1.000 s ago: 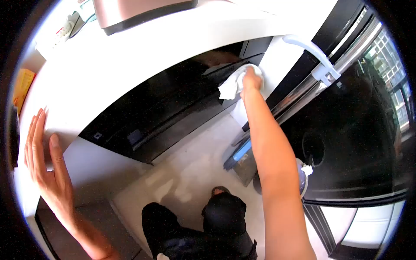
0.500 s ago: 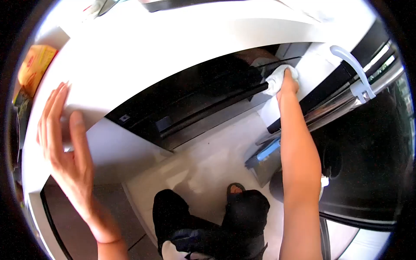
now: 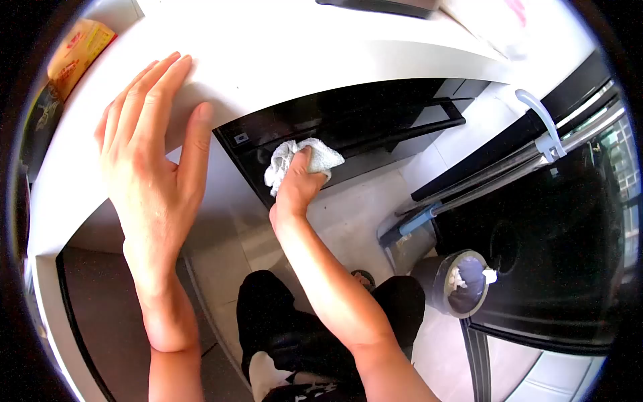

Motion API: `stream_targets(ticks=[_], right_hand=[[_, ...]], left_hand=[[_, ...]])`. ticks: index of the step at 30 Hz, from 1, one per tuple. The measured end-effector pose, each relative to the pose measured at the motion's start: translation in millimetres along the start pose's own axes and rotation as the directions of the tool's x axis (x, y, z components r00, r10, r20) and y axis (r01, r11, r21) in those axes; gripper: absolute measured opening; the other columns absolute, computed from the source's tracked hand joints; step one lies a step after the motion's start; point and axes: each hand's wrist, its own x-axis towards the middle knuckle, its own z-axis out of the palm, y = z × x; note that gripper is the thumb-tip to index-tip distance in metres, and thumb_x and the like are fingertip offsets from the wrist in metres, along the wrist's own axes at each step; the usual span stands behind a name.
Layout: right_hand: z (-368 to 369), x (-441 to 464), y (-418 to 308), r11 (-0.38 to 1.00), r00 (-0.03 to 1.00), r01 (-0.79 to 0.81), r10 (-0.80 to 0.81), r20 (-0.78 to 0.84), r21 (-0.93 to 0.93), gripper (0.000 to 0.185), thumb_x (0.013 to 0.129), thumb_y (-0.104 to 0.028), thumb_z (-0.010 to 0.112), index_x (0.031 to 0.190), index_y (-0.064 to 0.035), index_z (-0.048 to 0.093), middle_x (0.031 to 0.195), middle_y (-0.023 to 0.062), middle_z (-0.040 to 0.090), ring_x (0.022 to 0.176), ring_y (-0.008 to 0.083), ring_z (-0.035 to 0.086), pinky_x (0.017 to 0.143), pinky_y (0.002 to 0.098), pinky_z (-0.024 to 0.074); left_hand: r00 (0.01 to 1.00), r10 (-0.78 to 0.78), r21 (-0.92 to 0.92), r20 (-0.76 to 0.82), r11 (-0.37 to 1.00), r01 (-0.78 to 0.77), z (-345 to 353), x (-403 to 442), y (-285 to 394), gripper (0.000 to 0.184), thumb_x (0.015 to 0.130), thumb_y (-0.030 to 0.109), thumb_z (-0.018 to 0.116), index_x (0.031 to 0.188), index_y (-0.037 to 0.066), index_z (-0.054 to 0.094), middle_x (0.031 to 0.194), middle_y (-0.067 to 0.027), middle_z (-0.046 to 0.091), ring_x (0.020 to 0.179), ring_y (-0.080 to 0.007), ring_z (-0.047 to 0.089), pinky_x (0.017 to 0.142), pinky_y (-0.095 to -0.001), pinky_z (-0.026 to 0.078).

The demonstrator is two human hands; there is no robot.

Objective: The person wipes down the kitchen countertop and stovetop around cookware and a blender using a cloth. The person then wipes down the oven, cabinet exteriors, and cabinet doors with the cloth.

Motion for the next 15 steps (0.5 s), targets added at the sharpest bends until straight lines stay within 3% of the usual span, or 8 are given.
stream_targets(ticks=[3,5,9,11,12,13,15], right_hand=[[-1.2,-5.8,-3.5,0.999,0.996,-0.051,0.052,0.078,-0.003,0.041,0.099,-0.030,0.062,0.122,0.0019,0.048,0.109,0.0106,0.064,0.092,0.0178,0.064,0.079,0.0320,0.0532],[-5.3,6.4,19.0,1.000,0.997,0.016,-0.018,0.077,0.025,0.047,0.096,-0.027,0.066,0.124,0.0054,0.047,0.113,0.0138,0.063,0.097,0.0203,0.062,0.085,0.0332,0.0517],[-2.8,0.9,29.6,0.997,0.997,0.081,-0.081,0.018,-0.009,0.057,0.094,-0.029,0.069,0.126,0.0090,0.043,0.119,0.0186,0.059,0.103,0.0229,0.060,0.090,0.0347,0.0504],[0.1,-2.7,31.1,0.992,1.000,-0.005,0.002,-0.030,-0.127,0.060,0.094,-0.028,0.069,0.128,0.0108,0.040,0.122,0.0220,0.058,0.108,0.0249,0.059,0.094,0.0365,0.0495],[0.4,2.1,53.1,0.977,0.981,0.180,-0.187,-0.052,-0.114,0.059,0.094,-0.024,0.069,0.131,0.0106,0.038,0.123,0.0245,0.057,0.110,0.0279,0.060,0.096,0.0379,0.0493],[2.1,3.6,71.0,0.945,0.953,0.282,-0.296,-0.067,-0.164,0.050,0.095,-0.032,0.064,0.124,0.0024,0.043,0.111,0.0100,0.060,0.084,0.0140,0.059,0.053,0.0255,0.0498],[9.4,-8.7,93.0,0.944,0.945,0.325,-0.327,-0.024,-0.061,0.050,0.096,-0.031,0.062,0.127,0.0026,0.041,0.113,0.0114,0.060,0.088,0.0152,0.059,0.056,0.0272,0.0506]], left_hand=[[1.000,0.018,0.090,0.018,0.996,-0.020,-1.9,3.0,9.0,0.034,0.091,0.018,0.069,0.124,0.008,0.066,0.126,-0.0090,0.067,0.120,-0.0259,0.061,0.104,-0.0397,0.040],[0.999,0.033,0.087,0.018,0.996,-0.034,-0.6,2.6,8.3,0.034,0.091,0.019,0.069,0.124,0.009,0.067,0.126,-0.0089,0.067,0.120,-0.0257,0.061,0.104,-0.0394,0.041],[0.997,0.074,0.058,0.009,0.996,-0.074,4.1,0.7,1.3,0.035,0.092,0.022,0.069,0.125,0.010,0.067,0.126,-0.0085,0.068,0.119,-0.0250,0.061,0.104,-0.0389,0.040],[0.994,0.105,0.082,-0.002,0.991,-0.105,6.8,1.6,0.3,0.034,0.092,0.023,0.070,0.124,0.010,0.067,0.123,-0.0094,0.069,0.117,-0.0253,0.063,0.102,-0.0387,0.042],[0.995,0.096,0.042,0.008,0.994,-0.096,7.6,4.3,0.3,0.034,0.092,0.023,0.070,0.123,0.010,0.068,0.120,-0.0098,0.070,0.115,-0.0256,0.064,0.101,-0.0384,0.043],[0.996,0.089,0.001,0.018,0.996,-0.090,8.7,5.9,-0.4,0.033,0.092,0.023,0.070,0.122,0.010,0.068,0.118,-0.0103,0.070,0.113,-0.0259,0.065,0.099,-0.0382,0.044],[0.992,0.124,0.072,0.032,0.989,-0.126,11.5,1.8,0.2,0.032,0.093,0.024,0.071,0.121,0.009,0.069,0.116,-0.0104,0.071,0.109,-0.0260,0.066,0.097,-0.0376,0.046]])
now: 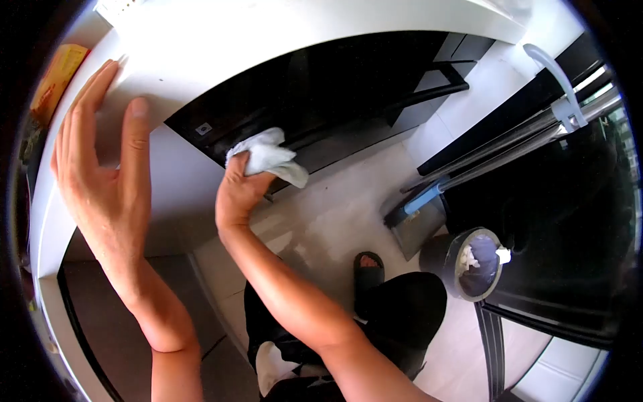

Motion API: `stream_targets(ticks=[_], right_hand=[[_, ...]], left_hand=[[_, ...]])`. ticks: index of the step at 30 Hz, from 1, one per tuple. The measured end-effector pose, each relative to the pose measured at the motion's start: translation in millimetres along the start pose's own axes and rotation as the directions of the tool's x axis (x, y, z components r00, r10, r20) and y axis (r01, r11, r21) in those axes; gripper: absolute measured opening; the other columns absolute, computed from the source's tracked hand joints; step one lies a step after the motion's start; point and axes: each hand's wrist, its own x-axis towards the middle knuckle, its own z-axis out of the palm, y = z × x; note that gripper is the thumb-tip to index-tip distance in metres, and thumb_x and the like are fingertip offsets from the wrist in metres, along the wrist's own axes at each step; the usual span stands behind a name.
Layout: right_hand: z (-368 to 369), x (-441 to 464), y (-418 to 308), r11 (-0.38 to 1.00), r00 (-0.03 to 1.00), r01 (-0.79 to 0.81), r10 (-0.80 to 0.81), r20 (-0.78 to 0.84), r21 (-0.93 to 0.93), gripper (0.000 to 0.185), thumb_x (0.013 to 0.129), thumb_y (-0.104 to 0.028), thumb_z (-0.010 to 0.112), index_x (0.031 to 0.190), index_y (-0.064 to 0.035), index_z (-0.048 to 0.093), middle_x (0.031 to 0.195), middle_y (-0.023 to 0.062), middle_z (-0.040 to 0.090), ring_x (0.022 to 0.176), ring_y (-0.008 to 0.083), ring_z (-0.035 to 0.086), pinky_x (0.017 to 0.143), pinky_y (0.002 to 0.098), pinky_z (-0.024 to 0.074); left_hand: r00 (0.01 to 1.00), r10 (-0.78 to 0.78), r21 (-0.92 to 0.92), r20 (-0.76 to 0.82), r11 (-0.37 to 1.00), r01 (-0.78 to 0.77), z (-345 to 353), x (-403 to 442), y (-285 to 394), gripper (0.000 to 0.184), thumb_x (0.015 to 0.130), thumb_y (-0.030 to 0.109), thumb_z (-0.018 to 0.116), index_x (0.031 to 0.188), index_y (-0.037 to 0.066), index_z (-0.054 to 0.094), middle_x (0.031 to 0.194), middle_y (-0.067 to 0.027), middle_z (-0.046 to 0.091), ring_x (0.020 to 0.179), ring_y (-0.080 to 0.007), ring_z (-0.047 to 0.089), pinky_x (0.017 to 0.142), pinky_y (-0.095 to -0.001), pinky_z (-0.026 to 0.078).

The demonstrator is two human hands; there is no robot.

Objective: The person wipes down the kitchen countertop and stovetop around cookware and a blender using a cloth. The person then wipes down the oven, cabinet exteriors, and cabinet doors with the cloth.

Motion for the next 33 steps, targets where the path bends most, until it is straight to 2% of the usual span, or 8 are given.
stream_targets(ticks=[4,6,9,12,16,17,28,33], right_hand=[[-18.5,-33.4,8.5,0.988,0.934,0.107,-0.063,0.351,-0.108,0.043,0.092,-0.018,0.060,0.127,0.0053,0.047,0.118,0.0177,0.060,0.106,0.0271,0.060,0.097,0.0390,0.0453],[-30.6,-41.7,23.6,0.810,0.827,0.128,0.231,0.513,-0.572,0.037,0.087,-0.018,0.068,0.113,0.0056,0.057,0.098,0.0165,0.067,0.095,0.0309,0.066,0.088,0.0399,0.0504],[-47.7,-6.2,0.6,0.974,0.679,0.131,0.049,0.732,-0.187,0.020,0.083,-0.017,0.066,0.096,-0.0015,0.065,0.089,0.0133,0.072,0.082,0.0210,0.070,0.073,0.0367,0.0557],[-72.2,60.3,-22.9,0.975,0.817,-0.147,0.213,0.536,-0.164,0.013,0.075,-0.011,0.072,0.078,-0.0028,0.063,0.071,0.0051,0.066,0.056,0.0069,0.058,0.054,0.0276,0.0483],[-73.0,81.7,-24.1,0.377,0.646,0.753,-0.580,0.496,-0.539,0.016,0.084,-0.008,0.064,0.088,0.0072,0.062,0.081,0.0175,0.065,0.072,0.0366,0.062,0.072,0.0478,0.0476],[-67.2,56.3,-24.6,0.554,0.767,0.544,-0.023,0.642,-0.631,0.015,0.086,-0.008,0.058,0.087,0.0071,0.059,0.078,0.0249,0.058,0.078,0.0451,0.057,0.078,0.0555,0.0417],[-70.3,161.9,2.9,0.458,0.601,0.756,-0.769,0.219,-0.467,0.017,0.090,-0.006,0.056,0.077,0.0028,0.049,0.074,0.0256,0.052,0.070,0.0433,0.051,0.067,0.0530,0.0387],[-69.8,237.0,-17.8,0.915,0.943,0.268,-0.313,-0.111,-0.302,0.027,0.101,-0.018,0.049,0.101,0.0096,0.047,0.092,0.0191,0.055,0.087,0.0302,0.052,0.085,0.0431,0.0443]], left_hand=[[0.998,-0.057,-0.006,0.012,0.998,0.057,-0.3,-2.8,-3.2,0.032,0.094,0.028,0.070,0.120,0.009,0.070,0.118,-0.0106,0.070,0.108,-0.0253,0.065,0.097,-0.0373,0.047],[0.996,-0.089,-0.049,0.020,0.995,0.090,-1.6,-1.7,-4.6,0.034,0.094,0.030,0.070,0.122,0.010,0.070,0.120,-0.0110,0.070,0.110,-0.0251,0.065,0.097,-0.0374,0.047],[1.000,-0.005,0.001,0.003,1.000,0.005,-0.6,-2.9,-11.8,0.035,0.094,0.029,0.070,0.123,0.009,0.069,0.122,-0.0108,0.070,0.113,-0.0247,0.064,0.100,-0.0383,0.046],[0.999,0.022,0.014,-0.037,1.000,-0.021,-2.3,-0.5,-0.1,0.035,0.095,0.027,0.069,0.124,0.009,0.068,0.123,-0.0106,0.069,0.116,-0.0242,0.064,0.103,-0.0394,0.045],[0.998,-0.057,-0.067,0.028,0.996,0.059,-1.4,-2.7,-8.3,0.035,0.096,0.025,0.067,0.127,0.007,0.067,0.124,-0.0113,0.069,0.116,-0.0236,0.063,0.103,-0.0388,0.045],[0.996,-0.087,-0.086,0.024,0.992,0.089,-0.4,-4.3,-7.0,0.036,0.097,0.026,0.067,0.128,0.007,0.066,0.124,-0.0125,0.069,0.116,-0.0227,0.063,0.102,-0.0379,0.046],[0.959,-0.284,-0.038,-0.019,0.958,0.283,7.8,-13.1,-5.7,0.045,0.093,0.041,0.068,0.126,0.011,0.067,0.115,-0.0149,0.070,0.097,-0.0191,0.071,0.080,-0.0345,0.060],[0.938,-0.346,0.116,-0.033,0.930,0.348,12.0,-10.7,0.1,0.063,0.088,0.060,0.065,0.129,0.014,0.066,0.110,-0.0150,0.070,0.112,-0.0249,0.065,0.088,-0.0463,0.058]])
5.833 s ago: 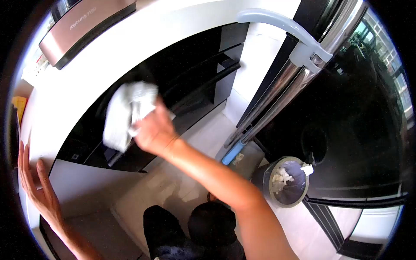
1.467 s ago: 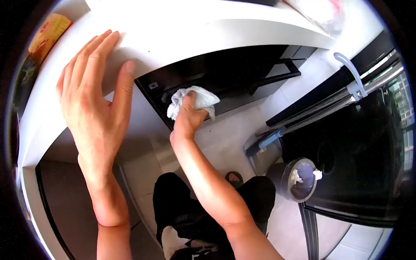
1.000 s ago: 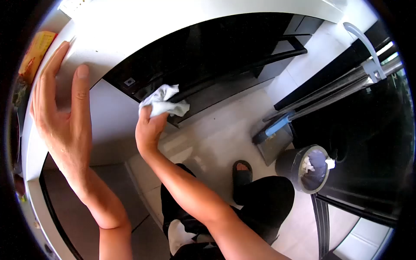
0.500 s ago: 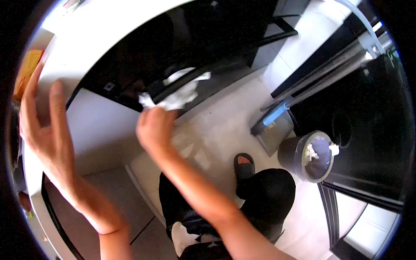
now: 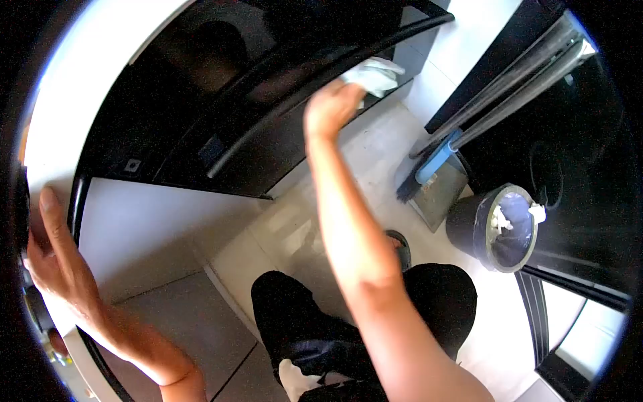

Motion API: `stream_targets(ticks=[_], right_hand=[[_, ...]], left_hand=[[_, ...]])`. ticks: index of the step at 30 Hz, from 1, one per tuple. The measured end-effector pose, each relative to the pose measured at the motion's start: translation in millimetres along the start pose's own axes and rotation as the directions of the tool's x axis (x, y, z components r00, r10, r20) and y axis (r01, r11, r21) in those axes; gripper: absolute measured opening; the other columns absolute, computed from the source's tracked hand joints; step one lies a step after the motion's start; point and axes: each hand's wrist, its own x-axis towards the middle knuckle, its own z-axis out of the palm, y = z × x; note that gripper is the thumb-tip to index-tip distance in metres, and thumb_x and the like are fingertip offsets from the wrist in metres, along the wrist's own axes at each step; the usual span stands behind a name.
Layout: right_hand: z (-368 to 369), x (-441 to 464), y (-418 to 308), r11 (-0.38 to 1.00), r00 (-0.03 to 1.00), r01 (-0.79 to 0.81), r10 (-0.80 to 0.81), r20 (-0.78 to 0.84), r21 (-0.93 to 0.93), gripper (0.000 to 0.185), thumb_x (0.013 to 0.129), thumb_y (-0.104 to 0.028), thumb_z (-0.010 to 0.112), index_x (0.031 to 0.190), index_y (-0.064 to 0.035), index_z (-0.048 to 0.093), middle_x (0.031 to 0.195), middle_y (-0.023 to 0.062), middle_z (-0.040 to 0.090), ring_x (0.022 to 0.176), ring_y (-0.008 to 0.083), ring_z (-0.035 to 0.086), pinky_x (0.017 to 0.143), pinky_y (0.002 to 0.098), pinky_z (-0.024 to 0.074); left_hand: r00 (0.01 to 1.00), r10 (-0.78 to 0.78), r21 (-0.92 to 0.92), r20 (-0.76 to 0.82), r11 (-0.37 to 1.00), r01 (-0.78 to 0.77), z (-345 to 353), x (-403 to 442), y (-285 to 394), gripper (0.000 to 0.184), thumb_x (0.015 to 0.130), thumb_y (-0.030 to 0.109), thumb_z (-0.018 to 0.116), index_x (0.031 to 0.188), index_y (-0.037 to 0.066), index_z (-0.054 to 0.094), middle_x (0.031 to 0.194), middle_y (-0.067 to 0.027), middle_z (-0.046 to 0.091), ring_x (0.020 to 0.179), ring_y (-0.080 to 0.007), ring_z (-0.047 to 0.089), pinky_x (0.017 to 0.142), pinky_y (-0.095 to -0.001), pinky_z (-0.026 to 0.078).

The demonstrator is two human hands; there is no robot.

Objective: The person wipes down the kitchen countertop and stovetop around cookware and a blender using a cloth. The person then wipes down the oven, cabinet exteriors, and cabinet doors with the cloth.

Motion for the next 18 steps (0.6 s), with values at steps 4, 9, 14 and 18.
stream_targets(ticks=[4,9,14,18], right_hand=[[-7.9,-211.5,19.9,0.889,0.877,0.401,-0.302,0.374,-0.221,0.048,0.091,-0.010,0.055,0.128,0.0188,0.046,0.132,0.0414,0.047,0.126,0.0544,0.044,0.112,0.0571,0.0285],[-18.3,-197.3,59.4,0.941,0.904,0.189,-0.278,0.325,0.279,0.066,0.089,0.006,0.052,0.149,0.0118,0.025,0.149,0.0324,0.037,0.138,0.0436,0.039,0.115,0.0491,0.0311],[-18.2,86.4,48.4,0.982,0.993,-0.047,0.025,-0.118,-0.184,0.021,0.095,-0.012,0.045,0.094,0.0072,0.055,0.086,0.0241,0.064,0.079,0.0369,0.058,0.076,0.0491,0.0475],[-25.8,196.1,105.1,0.969,0.992,-0.024,0.054,-0.115,0.246,0.034,0.089,0.001,0.041,0.121,0.0022,0.053,0.115,0.0164,0.060,0.103,0.0266,0.059,0.095,0.0401,0.0470]], left_hand=[[0.953,-0.297,-0.014,0.062,0.954,0.299,-5.1,-4.7,-5.6,0.084,0.087,0.070,0.059,0.142,0.007,0.053,0.138,-0.0211,0.057,0.131,-0.0357,0.052,0.109,-0.0564,0.043],[0.979,-0.198,0.175,-0.046,0.963,0.203,-10.1,-10.8,-11.7,0.094,0.083,0.082,0.049,0.150,0.016,0.044,0.150,-0.0205,0.045,0.140,-0.0383,0.041,0.111,-0.0648,0.036],[0.943,-0.331,0.042,-0.041,0.942,0.333,-10.3,-11.6,-3.5,0.078,0.098,0.065,0.043,0.143,0.002,0.049,0.148,-0.0240,0.046,0.137,-0.0382,0.046,0.115,-0.0513,0.039],[0.859,-0.458,-0.144,0.229,0.857,0.495,-27.3,-2.4,-27.5,0.084,0.082,0.088,0.021,0.149,0.039,0.036,0.161,-0.0117,0.012,0.147,-0.0267,0.006,0.111,-0.0625,-0.011]])
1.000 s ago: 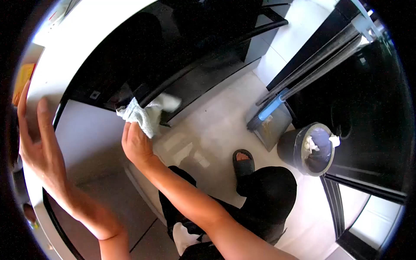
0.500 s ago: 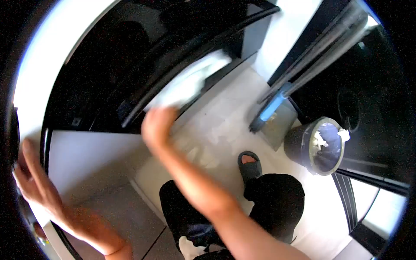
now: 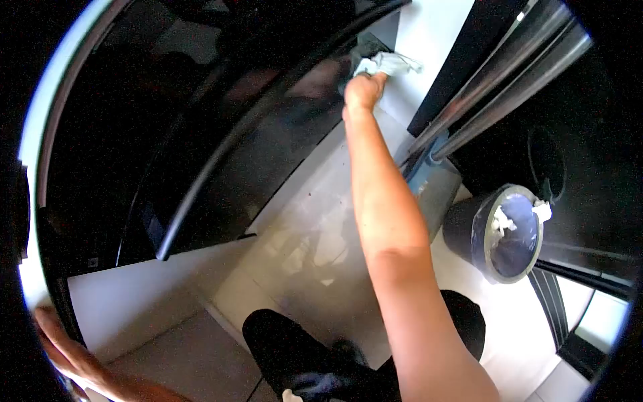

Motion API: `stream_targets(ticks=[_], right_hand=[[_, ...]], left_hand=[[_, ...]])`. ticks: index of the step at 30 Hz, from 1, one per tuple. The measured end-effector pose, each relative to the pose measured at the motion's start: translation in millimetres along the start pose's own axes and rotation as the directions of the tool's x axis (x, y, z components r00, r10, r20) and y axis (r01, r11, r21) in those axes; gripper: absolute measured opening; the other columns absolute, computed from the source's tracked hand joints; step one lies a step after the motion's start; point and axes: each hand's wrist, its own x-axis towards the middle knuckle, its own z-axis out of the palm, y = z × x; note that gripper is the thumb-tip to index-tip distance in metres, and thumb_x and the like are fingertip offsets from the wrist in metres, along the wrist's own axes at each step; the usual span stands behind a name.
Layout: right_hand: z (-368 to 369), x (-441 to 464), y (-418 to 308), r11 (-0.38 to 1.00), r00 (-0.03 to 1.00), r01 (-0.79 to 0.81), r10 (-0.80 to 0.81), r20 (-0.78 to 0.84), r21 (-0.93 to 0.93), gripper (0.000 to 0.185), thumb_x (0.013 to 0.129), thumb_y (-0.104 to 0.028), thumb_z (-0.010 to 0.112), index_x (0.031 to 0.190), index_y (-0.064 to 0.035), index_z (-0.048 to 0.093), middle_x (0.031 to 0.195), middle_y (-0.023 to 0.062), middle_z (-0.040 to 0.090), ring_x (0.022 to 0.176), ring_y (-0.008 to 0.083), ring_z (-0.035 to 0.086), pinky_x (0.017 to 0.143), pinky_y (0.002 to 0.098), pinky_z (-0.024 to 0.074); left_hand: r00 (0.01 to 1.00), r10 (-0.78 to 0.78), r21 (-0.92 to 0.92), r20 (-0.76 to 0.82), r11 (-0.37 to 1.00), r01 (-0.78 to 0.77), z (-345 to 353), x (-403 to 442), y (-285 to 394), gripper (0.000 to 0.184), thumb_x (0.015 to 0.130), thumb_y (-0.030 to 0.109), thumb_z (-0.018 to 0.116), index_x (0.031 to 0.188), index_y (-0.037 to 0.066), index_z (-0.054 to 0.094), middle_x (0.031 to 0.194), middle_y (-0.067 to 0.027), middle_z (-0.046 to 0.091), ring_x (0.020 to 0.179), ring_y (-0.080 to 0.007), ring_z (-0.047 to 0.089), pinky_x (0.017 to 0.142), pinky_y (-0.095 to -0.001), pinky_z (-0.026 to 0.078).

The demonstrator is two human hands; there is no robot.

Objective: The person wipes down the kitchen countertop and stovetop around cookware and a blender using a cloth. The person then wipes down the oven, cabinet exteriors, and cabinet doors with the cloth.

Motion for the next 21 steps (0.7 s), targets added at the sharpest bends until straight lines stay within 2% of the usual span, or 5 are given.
stream_targets(ticks=[4,7,17,19,21], right_hand=[[-3.5,-147.0,12.9,0.937,0.957,0.280,-0.289,-0.012,-0.209,0.042,0.086,0.005,0.043,0.127,0.0136,0.050,0.127,0.0301,0.056,0.120,0.0410,0.053,0.109,0.0442,0.0366],[-45.7,-301.9,25.2,0.898,0.951,0.157,-0.026,0.308,-0.411,0.048,0.090,0.000,0.045,0.137,0.0126,0.043,0.138,0.0348,0.048,0.133,0.0471,0.043,0.115,0.0467,0.0309],[11.9,-3.5,-86.1,0.994,0.998,-0.014,0.020,0.053,-0.108,0.035,0.096,-0.023,0.040,0.102,0.0086,0.054,0.110,0.0331,0.058,0.103,0.0476,0.055,0.090,0.0528,0.0418],[30.6,-16.8,-100.6,0.695,0.710,0.700,-0.702,0.057,-0.162,0.022,0.090,-0.007,0.042,0.104,0.0083,0.049,0.102,0.0315,0.054,0.098,0.0502,0.053,0.091,0.0543,0.0412],[42.5,-16.3,-94.8,0.633,0.636,0.747,-0.770,-0.060,-0.206,0.018,0.087,-0.001,0.041,0.101,0.0072,0.048,0.102,0.0320,0.052,0.095,0.0510,0.051,0.088,0.0553,0.0410]], left_hand=[[0.964,0.197,0.132,-0.176,0.976,-0.175,9.0,-7.3,7.5,0.073,0.084,0.073,0.038,0.137,0.024,0.042,0.134,-0.0133,0.030,0.118,-0.0257,0.024,0.088,-0.0546,0.007],[0.953,0.229,0.134,-0.199,0.970,-0.205,4.8,-6.5,6.5,0.066,0.085,0.062,0.051,0.129,0.013,0.047,0.113,-0.0145,0.044,0.096,-0.0249,0.038,0.072,-0.0487,0.021],[0.926,0.282,0.181,-0.249,0.953,-0.242,14.5,-14.8,12.1,0.059,0.090,0.046,0.067,0.119,-0.004,0.055,0.089,-0.0177,0.064,0.071,-0.0246,0.060,0.054,-0.0394,0.044],[0.929,0.272,0.191,-0.251,0.955,-0.228,17.9,-16.4,13.9,0.059,0.091,0.047,0.064,0.120,-0.003,0.055,0.093,-0.0182,0.064,0.075,-0.0250,0.060,0.058,-0.0397,0.045],[0.928,0.267,0.205,-0.258,0.954,-0.218,19.9,-17.2,16.8,0.059,0.092,0.048,0.062,0.122,-0.003,0.055,0.097,-0.0186,0.063,0.079,-0.0254,0.060,0.062,-0.0399,0.045]])
